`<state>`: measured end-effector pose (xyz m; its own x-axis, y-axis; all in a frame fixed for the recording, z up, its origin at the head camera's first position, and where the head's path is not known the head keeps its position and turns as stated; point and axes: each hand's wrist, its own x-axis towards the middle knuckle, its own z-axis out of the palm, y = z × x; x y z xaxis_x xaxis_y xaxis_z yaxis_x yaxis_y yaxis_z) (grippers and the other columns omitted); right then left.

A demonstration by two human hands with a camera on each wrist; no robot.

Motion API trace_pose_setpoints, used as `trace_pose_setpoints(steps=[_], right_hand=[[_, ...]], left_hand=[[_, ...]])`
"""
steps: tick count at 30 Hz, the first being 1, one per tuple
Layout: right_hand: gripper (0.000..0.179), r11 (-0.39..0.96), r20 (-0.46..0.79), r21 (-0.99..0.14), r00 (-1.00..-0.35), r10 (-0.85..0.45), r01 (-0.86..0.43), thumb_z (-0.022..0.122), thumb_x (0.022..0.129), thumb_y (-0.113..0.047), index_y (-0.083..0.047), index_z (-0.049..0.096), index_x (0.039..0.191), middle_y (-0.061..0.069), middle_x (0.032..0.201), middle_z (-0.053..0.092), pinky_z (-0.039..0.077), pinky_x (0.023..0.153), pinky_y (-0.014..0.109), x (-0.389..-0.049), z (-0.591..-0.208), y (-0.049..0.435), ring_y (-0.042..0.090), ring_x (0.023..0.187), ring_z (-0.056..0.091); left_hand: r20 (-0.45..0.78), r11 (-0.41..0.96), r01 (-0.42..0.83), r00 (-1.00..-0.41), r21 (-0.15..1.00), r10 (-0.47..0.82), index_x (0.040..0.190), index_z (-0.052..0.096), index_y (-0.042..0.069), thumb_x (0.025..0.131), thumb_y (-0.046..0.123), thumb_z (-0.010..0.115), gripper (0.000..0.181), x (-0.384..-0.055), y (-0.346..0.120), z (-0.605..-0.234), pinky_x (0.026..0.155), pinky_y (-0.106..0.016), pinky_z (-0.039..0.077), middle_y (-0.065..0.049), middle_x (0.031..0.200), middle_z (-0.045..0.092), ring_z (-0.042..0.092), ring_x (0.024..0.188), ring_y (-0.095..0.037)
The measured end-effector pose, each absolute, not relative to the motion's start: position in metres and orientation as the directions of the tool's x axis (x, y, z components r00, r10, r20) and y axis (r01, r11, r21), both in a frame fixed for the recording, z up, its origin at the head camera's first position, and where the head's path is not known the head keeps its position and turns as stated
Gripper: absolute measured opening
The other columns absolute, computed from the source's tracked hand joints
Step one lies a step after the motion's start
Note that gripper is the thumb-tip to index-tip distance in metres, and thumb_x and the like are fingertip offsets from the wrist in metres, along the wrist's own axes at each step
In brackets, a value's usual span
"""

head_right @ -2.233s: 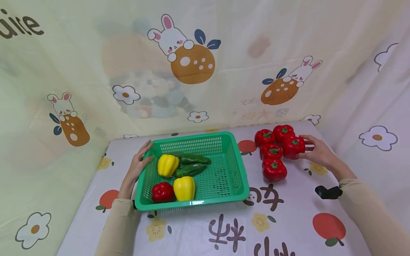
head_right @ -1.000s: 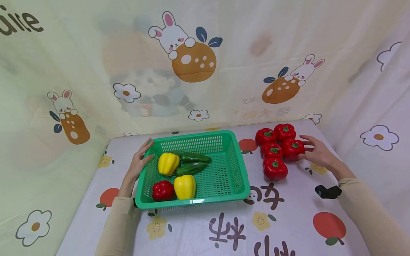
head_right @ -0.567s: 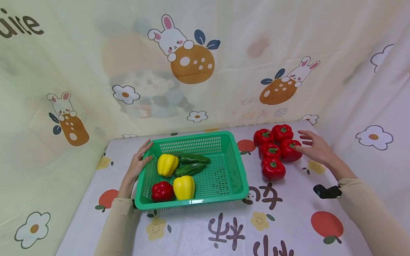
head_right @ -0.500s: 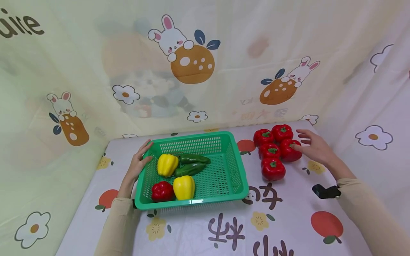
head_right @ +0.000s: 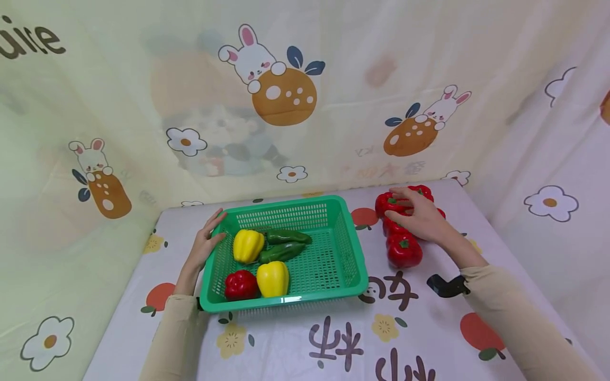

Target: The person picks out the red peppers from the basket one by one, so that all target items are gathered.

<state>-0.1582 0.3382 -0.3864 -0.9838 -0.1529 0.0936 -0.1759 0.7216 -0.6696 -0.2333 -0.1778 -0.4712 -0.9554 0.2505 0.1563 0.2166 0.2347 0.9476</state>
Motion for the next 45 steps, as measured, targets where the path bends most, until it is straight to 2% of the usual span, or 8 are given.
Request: trace_pose_setpoints(steps=[7,9,15,20,31,41,45], right_hand=[[0.067,0.688,0.109,-0.681,-0.964,-0.243,-0.251,0.068,0.093,-0.028,-0.007,0.038,0.149,0.023,0.144,0.046,0.051,0.087,0.06,-0.162,-0.376,0.295,0.044,0.126,0.048],[0.066,0.67,0.116,-0.691,-0.956,-0.269,-0.272,0.068,0.093,-0.025,-0.007,0.038,0.149,0.021,0.146,0.045,0.049,0.09,0.06,-0.166,-0.374,0.284,0.043,0.126,0.05],[0.063,0.624,0.114,-0.714,-0.932,-0.345,-0.319,0.069,0.093,-0.023,-0.004,0.042,0.146,0.021,0.144,0.048,0.046,0.096,0.059,-0.171,-0.379,0.249,0.042,0.124,0.052],[0.06,0.615,0.116,-0.697,-0.904,-0.41,-0.368,0.069,0.092,-0.022,-0.001,0.045,0.143,0.022,0.139,0.052,0.049,0.094,0.054,-0.169,-0.384,0.215,0.039,0.118,0.057],[0.057,0.568,0.035,-0.731,-0.853,-0.52,-0.377,0.068,0.092,-0.023,-0.006,0.048,0.143,0.015,0.139,0.053,0.05,0.095,0.043,-0.158,-0.403,0.144,0.031,0.117,0.057],[0.059,0.524,0.007,-0.753,-0.802,-0.598,-0.398,0.07,0.091,-0.024,-0.006,0.048,0.143,0.014,0.141,0.052,0.049,0.096,0.048,-0.148,-0.414,0.094,0.035,0.121,0.054],[0.062,0.537,-0.008,-0.734,-0.785,-0.619,-0.416,0.072,0.088,-0.023,-0.006,0.048,0.143,0.013,0.139,0.053,0.049,0.096,0.044,-0.147,-0.418,0.08,0.033,0.12,0.056]], left_hand=[[0.152,0.229,0.21,-0.957,0.951,0.249,0.147,0.041,-0.004,0.093,-0.008,0.051,0.055,-0.233,-0.179,-0.472,0.115,-0.057,0.02,-0.015,0.161,0.022,0.017,0.148,-0.035],[0.151,0.229,0.209,-0.957,0.951,0.248,0.147,0.041,-0.004,0.093,-0.008,0.051,0.055,-0.233,-0.179,-0.472,0.115,-0.056,0.02,-0.014,0.162,0.022,0.017,0.148,-0.035],[0.142,0.238,0.203,-0.957,0.95,0.252,0.147,0.041,-0.005,0.093,-0.007,0.051,0.054,-0.234,-0.178,-0.471,0.115,-0.057,0.021,-0.015,0.161,0.022,0.018,0.148,-0.036],[0.155,0.239,0.217,-0.955,0.946,0.253,0.147,0.041,-0.005,0.093,-0.006,0.051,0.054,-0.235,-0.177,-0.469,0.114,-0.058,0.022,-0.017,0.161,0.022,0.019,0.148,-0.036],[0.153,0.236,0.215,-0.954,0.948,0.257,0.147,0.041,-0.004,0.093,-0.007,0.051,0.054,-0.233,-0.179,-0.47,0.115,-0.058,0.02,-0.017,0.161,0.022,0.018,0.148,-0.037],[0.164,0.232,0.226,-0.952,0.946,0.257,0.146,0.039,-0.008,0.093,-0.009,0.05,0.054,-0.232,-0.179,-0.469,0.114,-0.059,0.02,-0.02,0.161,0.021,0.017,0.147,-0.039],[0.163,0.236,0.226,-0.952,0.945,0.259,0.146,0.039,-0.008,0.093,-0.01,0.049,0.054,-0.232,-0.178,-0.469,0.114,-0.059,0.021,-0.021,0.161,0.02,0.016,0.148,-0.038]])
